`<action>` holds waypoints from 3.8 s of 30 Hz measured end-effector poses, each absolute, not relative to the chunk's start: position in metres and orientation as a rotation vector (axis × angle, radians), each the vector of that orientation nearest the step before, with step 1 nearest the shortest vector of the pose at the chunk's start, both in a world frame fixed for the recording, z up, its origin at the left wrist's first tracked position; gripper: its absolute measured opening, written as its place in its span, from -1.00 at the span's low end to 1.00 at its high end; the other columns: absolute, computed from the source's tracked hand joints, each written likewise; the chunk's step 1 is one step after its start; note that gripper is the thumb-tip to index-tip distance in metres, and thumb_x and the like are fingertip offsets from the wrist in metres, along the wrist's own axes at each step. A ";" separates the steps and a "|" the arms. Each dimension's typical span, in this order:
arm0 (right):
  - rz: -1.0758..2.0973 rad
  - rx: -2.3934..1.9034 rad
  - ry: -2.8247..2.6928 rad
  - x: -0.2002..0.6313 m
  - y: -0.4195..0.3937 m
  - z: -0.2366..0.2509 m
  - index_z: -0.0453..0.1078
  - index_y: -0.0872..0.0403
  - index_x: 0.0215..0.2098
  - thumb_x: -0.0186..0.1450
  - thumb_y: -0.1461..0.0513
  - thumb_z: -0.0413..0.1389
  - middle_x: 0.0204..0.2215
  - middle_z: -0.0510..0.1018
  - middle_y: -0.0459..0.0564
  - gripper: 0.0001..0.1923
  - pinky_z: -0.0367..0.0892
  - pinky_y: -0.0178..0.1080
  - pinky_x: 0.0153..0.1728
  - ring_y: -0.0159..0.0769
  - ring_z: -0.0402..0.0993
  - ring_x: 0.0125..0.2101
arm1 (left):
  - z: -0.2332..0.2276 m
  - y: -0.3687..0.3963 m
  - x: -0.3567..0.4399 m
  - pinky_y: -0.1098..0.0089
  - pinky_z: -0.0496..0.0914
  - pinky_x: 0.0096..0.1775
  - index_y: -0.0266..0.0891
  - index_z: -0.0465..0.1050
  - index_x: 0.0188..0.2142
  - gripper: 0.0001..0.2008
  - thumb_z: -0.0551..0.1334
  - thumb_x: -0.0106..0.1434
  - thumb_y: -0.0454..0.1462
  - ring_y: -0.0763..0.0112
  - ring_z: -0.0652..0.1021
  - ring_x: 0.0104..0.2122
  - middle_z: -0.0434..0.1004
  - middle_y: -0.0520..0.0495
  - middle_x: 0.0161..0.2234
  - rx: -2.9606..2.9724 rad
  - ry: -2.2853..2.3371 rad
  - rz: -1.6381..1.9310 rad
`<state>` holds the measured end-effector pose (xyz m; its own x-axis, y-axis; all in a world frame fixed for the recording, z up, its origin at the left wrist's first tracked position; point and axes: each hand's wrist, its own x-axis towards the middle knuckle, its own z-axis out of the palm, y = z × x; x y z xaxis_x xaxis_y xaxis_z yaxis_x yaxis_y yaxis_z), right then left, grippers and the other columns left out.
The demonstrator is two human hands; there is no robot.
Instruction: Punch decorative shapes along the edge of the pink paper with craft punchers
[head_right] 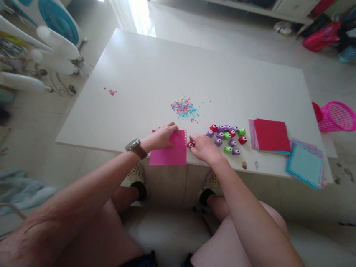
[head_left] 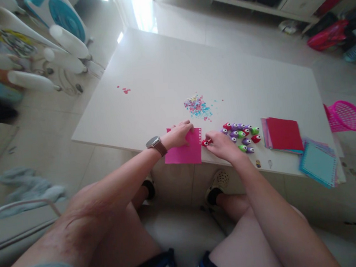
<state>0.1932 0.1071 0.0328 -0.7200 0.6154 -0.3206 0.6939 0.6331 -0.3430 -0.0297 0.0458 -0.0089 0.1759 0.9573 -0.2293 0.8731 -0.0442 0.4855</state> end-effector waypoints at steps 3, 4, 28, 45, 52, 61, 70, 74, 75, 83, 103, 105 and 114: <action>-0.705 1.086 2.671 0.191 0.108 0.035 0.46 0.06 -0.25 0.38 0.40 0.17 -0.19 0.65 0.09 -0.88 0.27 -0.25 -0.16 -0.18 0.54 -0.17 | -0.010 0.047 -0.031 0.22 0.44 -0.05 -0.18 0.48 0.05 -0.54 0.47 0.16 -0.29 0.06 0.56 0.13 0.51 -0.21 0.22 1.916 1.699 0.250; -0.708 1.082 2.668 0.191 0.108 0.036 0.47 0.06 -0.25 0.38 0.40 0.17 -0.19 0.66 0.09 -0.88 0.28 -0.24 -0.16 -0.17 0.55 -0.17 | -0.011 0.048 -0.031 0.22 0.44 -0.05 -0.19 0.49 0.06 -0.53 0.47 0.16 -0.29 0.05 0.56 0.13 0.51 -0.22 0.21 1.910 1.695 0.256; -1.032 1.192 2.514 0.186 0.103 0.041 0.64 0.05 -0.19 0.43 0.30 0.27 -0.17 0.77 0.04 -0.93 0.43 -0.27 -0.08 -0.20 0.66 -0.17 | -0.002 0.044 -0.023 0.26 0.39 -0.16 -0.22 0.58 -0.20 -0.77 0.42 0.24 -0.13 0.16 0.60 -0.18 0.67 -0.16 -0.14 2.032 1.600 0.161; -1.251 1.267 2.466 0.185 0.105 0.029 0.63 0.05 -0.22 0.41 0.32 0.27 -0.20 0.78 0.03 -0.92 0.49 -0.25 -0.10 -0.24 0.69 -0.22 | -0.008 0.045 -0.022 0.26 0.39 -0.17 -0.22 0.60 -0.14 -0.72 0.41 0.22 -0.13 0.17 0.61 -0.15 0.69 -0.16 -0.10 2.047 1.606 0.140; -1.310 1.319 2.424 0.182 0.110 0.027 0.59 0.07 -0.25 0.36 0.33 0.33 -0.23 0.77 0.04 -0.95 0.49 -0.26 -0.15 -0.25 0.69 -0.23 | -0.002 0.048 -0.020 0.25 0.42 -0.15 -0.22 0.62 -0.16 -0.57 0.34 0.32 0.10 0.11 0.65 -0.12 0.70 -0.22 -0.08 2.007 1.610 0.107; -1.285 1.331 2.416 0.180 0.109 0.027 0.57 0.08 -0.27 0.32 0.35 0.35 -0.25 0.77 0.05 -0.92 0.49 -0.25 -0.19 -0.22 0.70 -0.23 | 0.003 0.047 -0.014 0.22 0.41 -0.10 -0.25 0.63 -0.15 -0.41 0.27 0.36 0.25 0.05 0.67 -0.09 0.69 -0.29 -0.05 1.983 1.638 0.065; -1.224 1.350 2.445 0.180 0.108 0.027 0.58 0.08 -0.26 0.34 0.32 0.37 -0.23 0.77 0.05 -0.93 0.48 -0.26 -0.19 -0.22 0.70 -0.22 | -0.005 0.048 -0.013 0.19 0.40 -0.09 -0.29 0.64 -0.14 -0.30 0.15 0.42 0.31 0.02 0.67 -0.10 0.68 -0.33 -0.08 2.005 1.649 0.102; -1.241 1.369 2.434 0.178 0.110 0.025 0.57 0.07 -0.27 0.30 0.32 0.40 -0.23 0.76 0.04 -0.89 0.47 -0.28 -0.22 -0.25 0.68 -0.25 | -0.003 0.050 -0.012 0.20 0.41 -0.07 -0.28 0.66 -0.13 -0.27 0.13 0.41 0.34 0.01 0.68 -0.08 0.69 -0.33 -0.06 1.986 1.664 0.067; -1.234 1.373 2.432 0.177 0.110 0.025 0.56 0.07 -0.28 0.28 0.32 0.41 -0.25 0.75 0.03 -0.88 0.46 -0.28 -0.23 -0.26 0.68 -0.26 | -0.003 0.050 -0.011 0.20 0.41 -0.06 -0.28 0.66 -0.12 -0.27 0.12 0.42 0.33 0.01 0.68 -0.07 0.69 -0.33 -0.06 1.984 1.665 0.055; -0.908 1.473 2.331 0.167 0.109 0.038 0.49 0.06 -0.47 0.25 0.16 0.46 -0.42 0.69 0.00 -0.72 0.33 -0.28 -0.31 -0.23 0.60 -0.33 | -0.005 0.052 -0.008 0.13 0.43 0.06 -0.29 0.64 -0.07 -0.35 0.15 0.45 0.25 -0.06 0.67 0.04 0.68 -0.37 0.03 1.957 1.686 -0.007; -0.724 1.420 2.272 0.161 0.113 0.048 0.65 0.09 -0.29 0.30 0.16 0.43 -0.34 0.74 0.12 -0.84 0.38 -0.27 -0.25 -0.16 0.66 -0.26 | 0.003 0.056 -0.010 0.08 0.43 0.15 -0.31 0.58 0.01 -0.39 0.24 0.41 0.21 -0.04 0.61 0.11 0.62 -0.39 0.15 1.938 1.640 -0.118; -0.640 1.446 2.329 0.169 0.112 0.053 0.66 0.09 -0.24 0.29 0.20 0.41 -0.27 0.75 0.15 -0.88 0.40 -0.24 -0.20 -0.12 0.67 -0.21 | 0.004 0.055 -0.014 0.12 0.42 0.16 -0.27 0.56 0.02 -0.42 0.33 0.35 0.18 0.00 0.60 0.11 0.61 -0.34 0.17 1.949 1.595 -0.152; -0.555 1.296 2.448 0.180 0.098 0.042 0.64 0.07 0.02 0.34 0.42 0.21 0.05 0.72 0.15 -0.66 0.40 -0.24 0.04 -0.11 0.63 0.06 | 0.007 0.048 -0.013 0.07 0.39 0.22 -0.25 0.51 0.06 -0.47 0.49 0.19 -0.05 -0.06 0.58 0.18 0.57 -0.34 0.19 2.008 1.602 -0.159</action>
<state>0.1803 0.0978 0.0418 -0.5399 0.7144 -0.4451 0.8365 0.5143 -0.1892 -0.0129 0.0480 0.0065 0.2789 0.8619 -0.4235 0.9283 -0.1291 0.3486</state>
